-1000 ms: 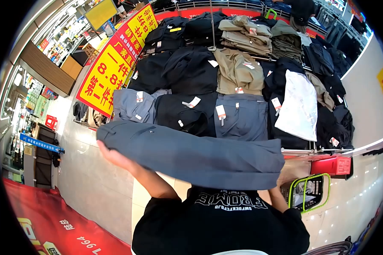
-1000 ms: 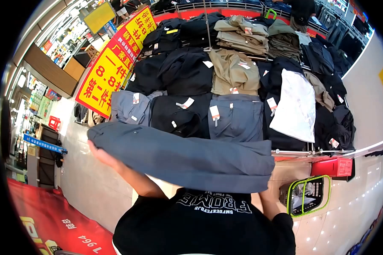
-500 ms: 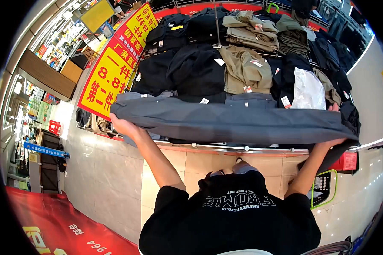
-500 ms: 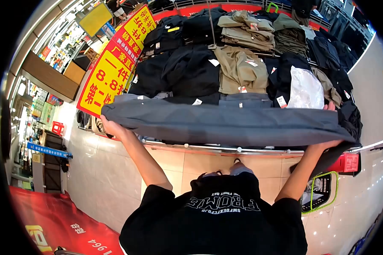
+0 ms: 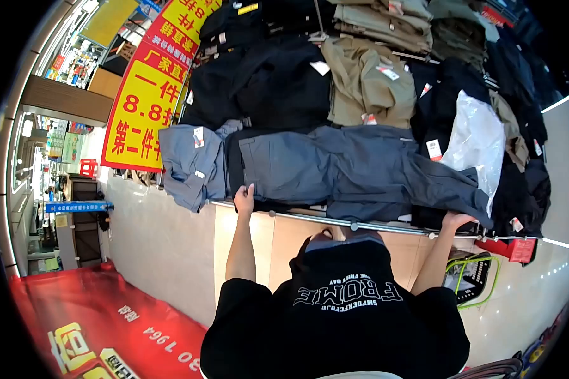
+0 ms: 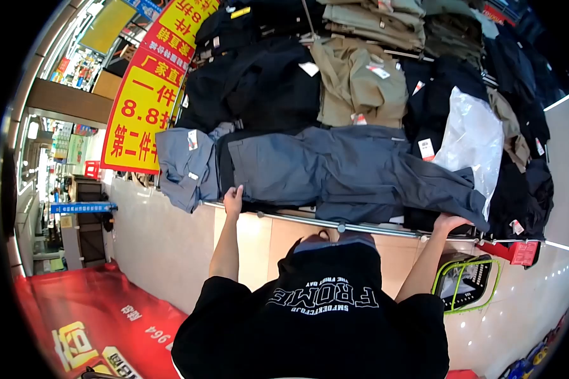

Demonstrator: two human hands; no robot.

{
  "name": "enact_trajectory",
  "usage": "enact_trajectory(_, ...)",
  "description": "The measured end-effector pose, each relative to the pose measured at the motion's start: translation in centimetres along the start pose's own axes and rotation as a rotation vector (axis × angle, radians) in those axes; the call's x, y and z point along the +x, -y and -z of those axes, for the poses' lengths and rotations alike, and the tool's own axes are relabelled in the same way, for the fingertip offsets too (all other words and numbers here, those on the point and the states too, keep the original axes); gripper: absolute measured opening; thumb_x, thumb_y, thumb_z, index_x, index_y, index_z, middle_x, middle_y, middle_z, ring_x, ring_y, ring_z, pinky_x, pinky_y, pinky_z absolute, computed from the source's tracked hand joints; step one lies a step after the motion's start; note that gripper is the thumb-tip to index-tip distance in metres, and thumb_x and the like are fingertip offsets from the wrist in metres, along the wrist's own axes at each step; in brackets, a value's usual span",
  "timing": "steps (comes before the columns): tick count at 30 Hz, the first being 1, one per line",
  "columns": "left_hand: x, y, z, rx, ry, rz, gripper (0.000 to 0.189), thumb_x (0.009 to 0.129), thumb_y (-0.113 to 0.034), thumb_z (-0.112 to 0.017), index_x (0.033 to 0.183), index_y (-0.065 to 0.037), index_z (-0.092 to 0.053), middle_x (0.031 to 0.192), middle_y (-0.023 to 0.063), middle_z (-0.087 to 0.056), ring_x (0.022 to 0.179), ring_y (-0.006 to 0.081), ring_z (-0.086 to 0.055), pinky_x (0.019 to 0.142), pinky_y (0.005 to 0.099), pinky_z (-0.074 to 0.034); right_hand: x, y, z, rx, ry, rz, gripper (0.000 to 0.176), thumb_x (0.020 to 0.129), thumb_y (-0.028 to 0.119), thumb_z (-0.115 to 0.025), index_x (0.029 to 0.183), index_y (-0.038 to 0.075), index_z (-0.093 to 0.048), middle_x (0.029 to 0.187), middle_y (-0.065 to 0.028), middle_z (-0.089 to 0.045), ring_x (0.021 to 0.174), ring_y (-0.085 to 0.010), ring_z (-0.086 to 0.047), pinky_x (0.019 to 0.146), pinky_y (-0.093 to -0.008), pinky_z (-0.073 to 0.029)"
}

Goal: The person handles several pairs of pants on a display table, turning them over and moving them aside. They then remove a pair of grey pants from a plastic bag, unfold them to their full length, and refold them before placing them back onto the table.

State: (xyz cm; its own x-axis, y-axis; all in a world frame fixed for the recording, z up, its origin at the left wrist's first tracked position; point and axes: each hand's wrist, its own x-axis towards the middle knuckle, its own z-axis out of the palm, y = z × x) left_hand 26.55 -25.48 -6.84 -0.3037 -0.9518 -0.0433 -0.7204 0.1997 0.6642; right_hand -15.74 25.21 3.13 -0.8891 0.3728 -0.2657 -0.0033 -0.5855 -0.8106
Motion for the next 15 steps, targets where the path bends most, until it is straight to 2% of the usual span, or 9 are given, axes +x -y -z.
enact_trajectory(1, 0.5, 0.0, 0.3, 0.132, 0.101, 0.06, 0.048, 0.08, -0.048, -0.069, 0.08, -0.001, -0.061, 0.071, 0.0144, -0.056, 0.074, 0.029, -0.055, 0.068, 0.0411, -0.044, 0.7, -0.3, 0.8, -0.022, -0.007, -0.02, 0.09, 0.083, 0.08, -0.02, 0.144, 0.014, -0.033, 0.149, -0.0096, -0.033, 0.136, -0.0322, -0.031, 0.113, -0.0471, -0.023)
enact_trajectory(3, -0.8, -1.8, 0.6, 0.345, -0.102, -0.112, 0.05, 0.076, -0.051, -0.071, 0.089, -0.003, -0.063, 0.097, 0.016, -0.056, 0.095, 0.0346, -0.05, 0.083, 0.0429, -0.042, 2.5, -0.5, 1.8, 0.012, -0.168, -0.033, 0.093, 0.082, 0.081, -0.02, 0.145, 0.012, -0.031, 0.149, -0.0102, -0.032, 0.137, -0.0324, -0.029, 0.114, -0.0461, -0.023)
enact_trajectory(5, -1.7, -4.1, 1.6, 0.45, -0.057, -0.175, 0.05, 0.073, -0.049, -0.074, 0.096, -0.005, -0.064, 0.112, 0.0151, -0.052, 0.106, 0.0362, -0.045, 0.091, 0.0443, -0.039, 3.5, -0.7, 1.8, -0.029, -0.154, 0.047, 0.097, 0.083, 0.08, -0.022, 0.145, 0.005, -0.028, 0.149, -0.0127, -0.031, 0.136, -0.0327, -0.03, 0.114, -0.0442, -0.023)
enact_trajectory(7, -2.1, -5.0, 1.8, 0.425, -0.09, -0.295, 0.045, 0.07, -0.036, -0.079, 0.096, -0.004, -0.063, 0.107, 0.0141, -0.054, 0.103, 0.0338, -0.048, 0.088, 0.0424, -0.041, 4.1, -0.3, 1.5, -0.163, -0.291, 0.116, 0.097, 0.086, 0.075, -0.028, 0.14, -0.005, -0.033, 0.144, -0.0173, -0.037, 0.13, -0.0323, -0.04, 0.11, -0.0409, -0.031)
enact_trajectory(8, -2.1, -5.0, 1.7, 0.365, -0.057, -0.331, 0.043, 0.069, -0.029, -0.08, 0.097, -0.002, -0.062, 0.106, 0.0135, -0.054, 0.101, 0.0329, -0.049, 0.087, 0.0412, -0.041, 4.8, 0.0, 1.7, -0.292, -0.44, 0.078, 0.084, 0.088, 0.062, -0.051, 0.129, -0.012, -0.044, 0.133, -0.0201, -0.049, 0.115, -0.0282, -0.052, 0.102, -0.0344, -0.039)
enact_trajectory(9, -2.1, -5.1, 1.7, 0.302, -0.026, -0.368, 0.042, 0.068, -0.022, -0.082, 0.098, -0.001, -0.061, 0.105, 0.0128, -0.054, 0.1, 0.032, -0.05, 0.087, 0.04, -0.042, 5.1, -0.1, 1.9, -0.294, -0.441, 0.078, 0.084, 0.088, 0.062, -0.051, 0.129, -0.012, -0.044, 0.133, -0.0201, -0.049, 0.115, -0.0282, -0.052, 0.102, -0.0344, -0.039)
enact_trajectory(11, -1.7, -4.8, 1.3, 0.255, -0.06, -0.439, 0.04, 0.068, -0.012, -0.081, 0.099, 0.0, -0.059, 0.103, 0.0124, -0.055, 0.089, 0.0288, -0.055, 0.079, 0.0364, -0.046, 5.6, -0.1, 1.5, -0.615, -0.415, 0.253, 0.063, 0.087, 0.041, -0.066, 0.111, -0.016, -0.057, 0.116, -0.0178, -0.062, 0.095, -0.0255, -0.06, 0.089, -0.0338, -0.047)
enact_trajectory(12, -1.6, -4.5, 0.8, 0.132, -0.062, -0.322, 0.04, 0.068, -0.012, -0.081, 0.1, 0.001, -0.059, 0.102, 0.0129, -0.055, 0.085, 0.0279, -0.056, 0.075, 0.0357, -0.047, 5.0, 0.4, 0.0, -0.538, -0.297, 0.456, 0.047, 0.084, 0.025, -0.071, 0.102, -0.017, -0.06, 0.107, -0.0169, -0.065, 0.085, -0.0231, -0.061, 0.084, -0.0337, -0.048)
enact_trajectory(15, -1.2, -2.4, 0.1, 0.014, -0.031, -0.155, 0.041, 0.069, -0.011, -0.08, 0.101, 0.002, -0.058, 0.102, 0.0138, -0.055, 0.078, 0.026, -0.059, 0.07, 0.0343, -0.049, 2.8, 3.7, -4.1, -0.608, -0.062, 0.721, 0.036, 0.083, 0.015, -0.072, 0.101, -0.015, -0.062, 0.104, -0.0158, -0.067, 0.085, -0.0203, -0.06, 0.08, -0.0324, -0.047)
